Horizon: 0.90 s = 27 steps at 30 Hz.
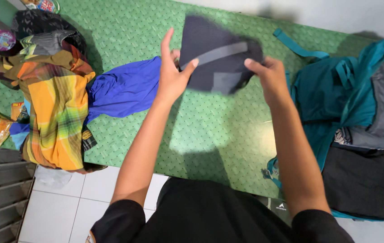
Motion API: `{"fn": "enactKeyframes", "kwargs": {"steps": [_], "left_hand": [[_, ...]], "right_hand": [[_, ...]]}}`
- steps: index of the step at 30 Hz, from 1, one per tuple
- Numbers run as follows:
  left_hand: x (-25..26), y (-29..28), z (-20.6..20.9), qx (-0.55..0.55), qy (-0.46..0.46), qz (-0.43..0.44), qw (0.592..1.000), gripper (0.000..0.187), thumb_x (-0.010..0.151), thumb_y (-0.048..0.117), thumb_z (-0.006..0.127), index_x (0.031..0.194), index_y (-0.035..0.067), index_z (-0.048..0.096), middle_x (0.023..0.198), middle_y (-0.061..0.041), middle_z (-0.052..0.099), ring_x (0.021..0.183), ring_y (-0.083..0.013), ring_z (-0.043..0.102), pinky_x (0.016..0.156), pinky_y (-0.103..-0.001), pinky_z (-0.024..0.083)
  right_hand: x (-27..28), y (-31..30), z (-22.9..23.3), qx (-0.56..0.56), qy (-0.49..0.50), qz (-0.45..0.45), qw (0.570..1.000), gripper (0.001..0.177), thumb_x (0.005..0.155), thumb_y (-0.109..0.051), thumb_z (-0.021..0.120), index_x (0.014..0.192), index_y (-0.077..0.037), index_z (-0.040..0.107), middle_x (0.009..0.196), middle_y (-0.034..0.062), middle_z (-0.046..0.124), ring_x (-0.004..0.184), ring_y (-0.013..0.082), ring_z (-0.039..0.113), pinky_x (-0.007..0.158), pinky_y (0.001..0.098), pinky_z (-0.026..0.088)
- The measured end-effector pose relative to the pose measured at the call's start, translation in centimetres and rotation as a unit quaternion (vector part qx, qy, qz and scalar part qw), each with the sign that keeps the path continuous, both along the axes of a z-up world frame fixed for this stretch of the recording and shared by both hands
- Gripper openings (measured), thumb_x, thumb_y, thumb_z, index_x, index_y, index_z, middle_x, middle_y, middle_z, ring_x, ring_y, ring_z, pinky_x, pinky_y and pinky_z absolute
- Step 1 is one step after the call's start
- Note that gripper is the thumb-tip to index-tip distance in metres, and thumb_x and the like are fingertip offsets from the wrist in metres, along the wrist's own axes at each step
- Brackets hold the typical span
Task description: The person folds several pieces of clothing on a green mat, including a black patterned shirt, a light blue shirt, a black shirt, and a dark gray shirt. Each item is folded neatly and placed into a teal backpack.
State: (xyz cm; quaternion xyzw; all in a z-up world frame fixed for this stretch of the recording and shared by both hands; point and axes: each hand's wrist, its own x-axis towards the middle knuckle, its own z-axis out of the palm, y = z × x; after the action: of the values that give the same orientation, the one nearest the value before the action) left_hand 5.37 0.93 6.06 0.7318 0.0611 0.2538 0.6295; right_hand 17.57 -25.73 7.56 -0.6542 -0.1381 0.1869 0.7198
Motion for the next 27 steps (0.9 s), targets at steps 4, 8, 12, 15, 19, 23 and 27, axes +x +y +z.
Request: {"fn": "enactKeyframes", "kwargs": {"steps": [4, 8, 12, 15, 19, 23, 27], "left_hand": [[-0.5, -0.5, 0.5, 0.100, -0.024, -0.017, 0.995, 0.097, 0.093, 0.000, 0.081, 0.167, 0.013, 0.020, 0.109, -0.008, 0.049, 0.102, -0.0219, 0.049, 0.106, -0.034, 0.044], [-6.0, -1.7, -4.5, 0.124, 0.031, -0.083, 0.988, 0.089, 0.087, 0.000, 0.077, 0.161, 0.006, 0.027, 0.125, -0.014, 0.054, 0.119, -0.0284, 0.053, 0.110, -0.041, 0.042], [-11.8, -2.7, -9.5, 0.244, 0.112, -0.129, 0.955, 0.069, 0.075, -0.007, 0.070, 0.141, 0.003, 0.052, 0.130, -0.020, 0.059, 0.128, -0.0415, 0.055, 0.118, -0.046, 0.040], [-14.6, -3.3, -10.3, 0.306, 0.145, -0.180, 0.923, 0.068, 0.066, -0.010, 0.066, 0.130, 0.013, 0.064, 0.126, -0.010, 0.064, 0.127, -0.0337, 0.059, 0.125, -0.049, 0.035], [-16.3, -3.5, -8.3, 0.337, 0.233, -0.243, 0.880, 0.081, 0.059, -0.005, 0.071, 0.135, 0.021, 0.065, 0.131, -0.007, 0.060, 0.125, -0.0278, 0.058, 0.124, -0.062, 0.016], [-16.2, -3.2, -6.6, 0.402, 0.147, -0.286, 0.857, 0.074, 0.057, 0.005, 0.078, 0.128, 0.023, 0.071, 0.135, -0.010, 0.055, 0.124, -0.0315, 0.057, 0.118, -0.065, 0.014], [-15.3, -2.3, -8.2, 0.351, 0.154, -0.293, 0.876, 0.043, 0.072, 0.014, 0.076, 0.115, 0.016, 0.075, 0.123, -0.007, 0.069, 0.098, -0.0276, 0.071, 0.122, -0.057, 0.025]], "right_hand": [[-1.1, -1.7, -0.7, -0.033, -0.128, -0.034, 0.991, 0.026, 0.095, -0.014, 0.078, 0.115, 0.002, 0.071, 0.109, 0.0081, 0.074, 0.100, 0.0151, 0.067, 0.092, 0.0314, 0.052], [-4.4, -4.1, -7.1, -0.142, -0.347, -0.038, 0.926, 0.031, 0.092, -0.011, 0.079, 0.119, -0.002, 0.066, 0.117, 0.0086, 0.071, 0.108, 0.0207, 0.067, 0.097, 0.0364, 0.052], [-11.0, -6.5, -13.9, -0.160, -0.042, 0.018, 0.986, 0.042, 0.091, -0.014, 0.074, 0.126, -0.017, 0.051, 0.113, 0.0081, 0.071, 0.105, 0.0229, 0.070, 0.092, 0.0384, 0.056], [-14.0, -8.2, -15.2, -0.210, -0.400, 0.121, 0.884, 0.053, 0.068, -0.008, 0.078, 0.119, -0.012, 0.067, 0.137, 0.0148, 0.064, 0.127, 0.0364, 0.054, 0.106, 0.0466, 0.046], [-15.6, -8.0, -12.6, -0.339, -0.427, 0.123, 0.829, 0.059, 0.070, -0.004, 0.065, 0.127, -0.015, 0.066, 0.152, 0.0045, 0.060, 0.144, 0.0329, 0.052, 0.118, 0.0464, 0.045], [-15.7, -7.8, -10.6, -0.234, -0.486, 0.219, 0.813, 0.055, 0.070, -0.023, 0.077, 0.123, -0.012, 0.069, 0.145, 0.0116, 0.058, 0.135, 0.0396, 0.052, 0.110, 0.0512, 0.042], [-14.3, -8.2, -13.4, -0.175, -0.326, 0.304, 0.878, 0.054, 0.073, -0.028, 0.080, 0.121, -0.005, 0.071, 0.135, 0.0145, 0.067, 0.131, 0.0365, 0.058, 0.111, 0.0521, 0.040]]}}
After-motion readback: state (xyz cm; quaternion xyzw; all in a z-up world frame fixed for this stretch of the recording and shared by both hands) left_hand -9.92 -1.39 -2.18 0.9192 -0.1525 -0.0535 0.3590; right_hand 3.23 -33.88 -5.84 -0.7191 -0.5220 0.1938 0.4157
